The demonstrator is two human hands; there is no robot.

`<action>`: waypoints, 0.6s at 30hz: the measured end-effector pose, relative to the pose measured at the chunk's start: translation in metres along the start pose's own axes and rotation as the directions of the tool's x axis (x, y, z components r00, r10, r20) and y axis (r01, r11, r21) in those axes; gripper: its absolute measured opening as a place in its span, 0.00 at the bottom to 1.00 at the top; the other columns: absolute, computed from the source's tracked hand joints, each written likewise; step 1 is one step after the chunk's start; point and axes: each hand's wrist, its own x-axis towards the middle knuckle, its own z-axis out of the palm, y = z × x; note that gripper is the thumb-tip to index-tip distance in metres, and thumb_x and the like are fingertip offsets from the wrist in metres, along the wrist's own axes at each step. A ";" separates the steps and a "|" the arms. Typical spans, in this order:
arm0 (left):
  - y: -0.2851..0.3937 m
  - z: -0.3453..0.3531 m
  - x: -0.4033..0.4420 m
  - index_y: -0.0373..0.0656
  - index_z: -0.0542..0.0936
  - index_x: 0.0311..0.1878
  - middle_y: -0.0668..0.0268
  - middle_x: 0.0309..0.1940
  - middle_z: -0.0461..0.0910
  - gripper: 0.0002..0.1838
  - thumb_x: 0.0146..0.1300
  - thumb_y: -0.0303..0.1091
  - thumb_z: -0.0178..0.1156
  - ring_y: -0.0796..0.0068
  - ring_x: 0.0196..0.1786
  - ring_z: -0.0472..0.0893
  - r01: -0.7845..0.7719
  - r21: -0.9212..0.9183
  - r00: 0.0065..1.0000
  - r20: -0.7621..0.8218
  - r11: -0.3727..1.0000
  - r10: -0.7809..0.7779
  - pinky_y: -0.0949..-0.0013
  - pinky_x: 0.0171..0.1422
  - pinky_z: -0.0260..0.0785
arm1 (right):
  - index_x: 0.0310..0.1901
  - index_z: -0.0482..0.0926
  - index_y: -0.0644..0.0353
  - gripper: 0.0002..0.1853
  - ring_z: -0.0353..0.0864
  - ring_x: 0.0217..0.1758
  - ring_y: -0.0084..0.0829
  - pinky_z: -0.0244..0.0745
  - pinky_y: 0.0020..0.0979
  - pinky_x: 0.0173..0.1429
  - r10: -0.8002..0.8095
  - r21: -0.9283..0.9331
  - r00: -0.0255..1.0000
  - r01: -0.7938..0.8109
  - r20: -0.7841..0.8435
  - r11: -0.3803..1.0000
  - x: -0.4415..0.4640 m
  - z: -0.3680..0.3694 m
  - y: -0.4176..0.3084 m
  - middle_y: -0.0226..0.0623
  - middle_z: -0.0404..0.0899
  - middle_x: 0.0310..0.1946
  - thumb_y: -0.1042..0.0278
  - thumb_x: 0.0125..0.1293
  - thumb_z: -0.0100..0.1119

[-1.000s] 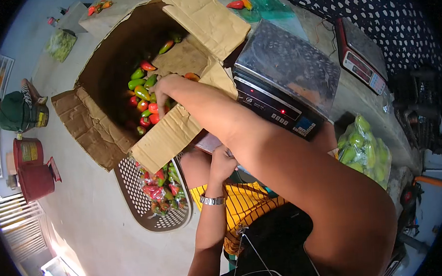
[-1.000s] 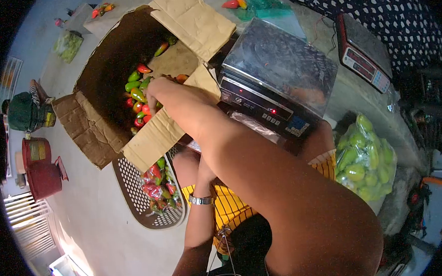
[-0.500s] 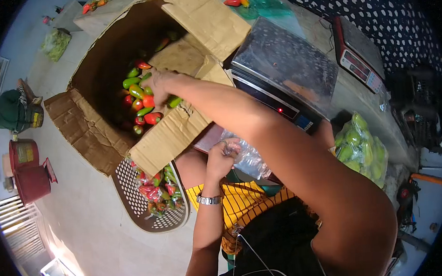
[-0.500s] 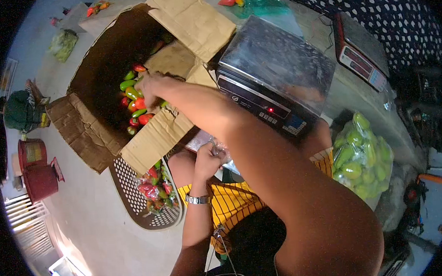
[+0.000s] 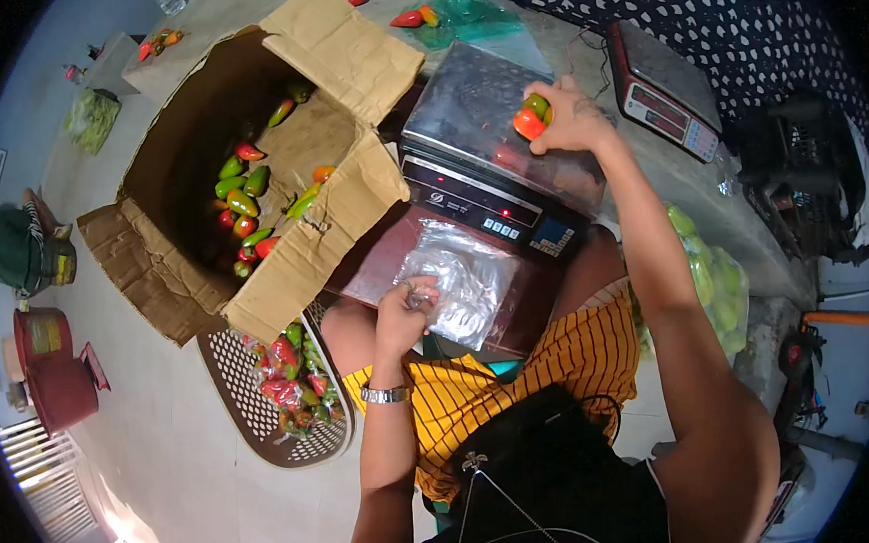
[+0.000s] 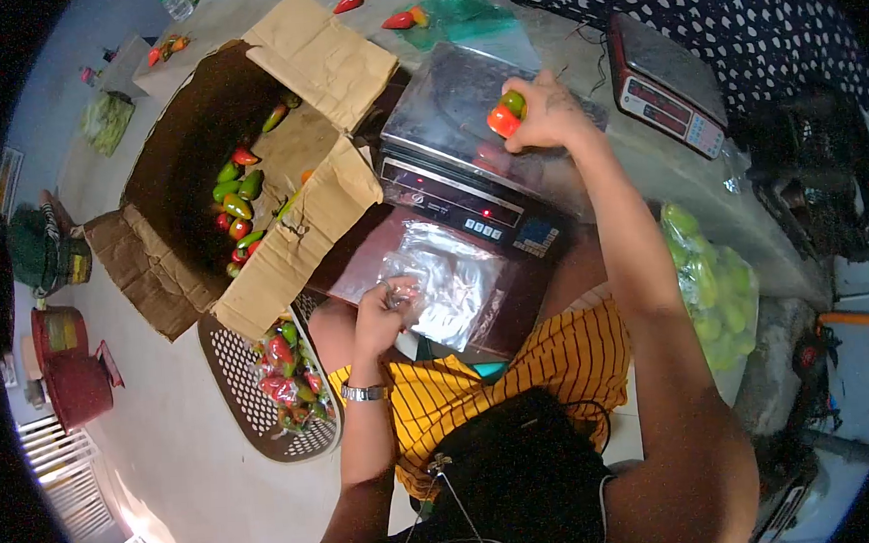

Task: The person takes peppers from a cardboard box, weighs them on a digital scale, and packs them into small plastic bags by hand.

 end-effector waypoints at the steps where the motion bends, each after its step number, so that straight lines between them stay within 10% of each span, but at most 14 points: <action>1: -0.002 -0.001 0.000 0.37 0.82 0.58 0.66 0.45 0.85 0.19 0.65 0.13 0.56 0.83 0.30 0.80 -0.009 -0.047 1.000 0.006 0.999 0.010 0.77 0.27 0.73 | 0.62 0.78 0.43 0.44 0.75 0.61 0.54 0.74 0.43 0.64 0.005 -0.007 1.000 -0.005 0.024 1.000 -0.002 0.004 0.002 0.52 0.72 0.53 0.55 0.34 0.80; 18: 0.004 -0.001 -0.005 0.35 0.81 0.59 0.63 0.46 0.84 0.18 0.68 0.13 0.56 0.82 0.30 0.80 0.051 -0.032 0.997 -0.055 0.998 -0.053 0.77 0.27 0.72 | 0.64 0.80 0.46 0.46 0.64 0.76 0.56 0.63 0.52 0.77 0.029 -0.054 0.999 -0.027 0.045 0.998 0.031 0.024 -0.009 0.44 0.67 0.73 0.28 0.45 0.77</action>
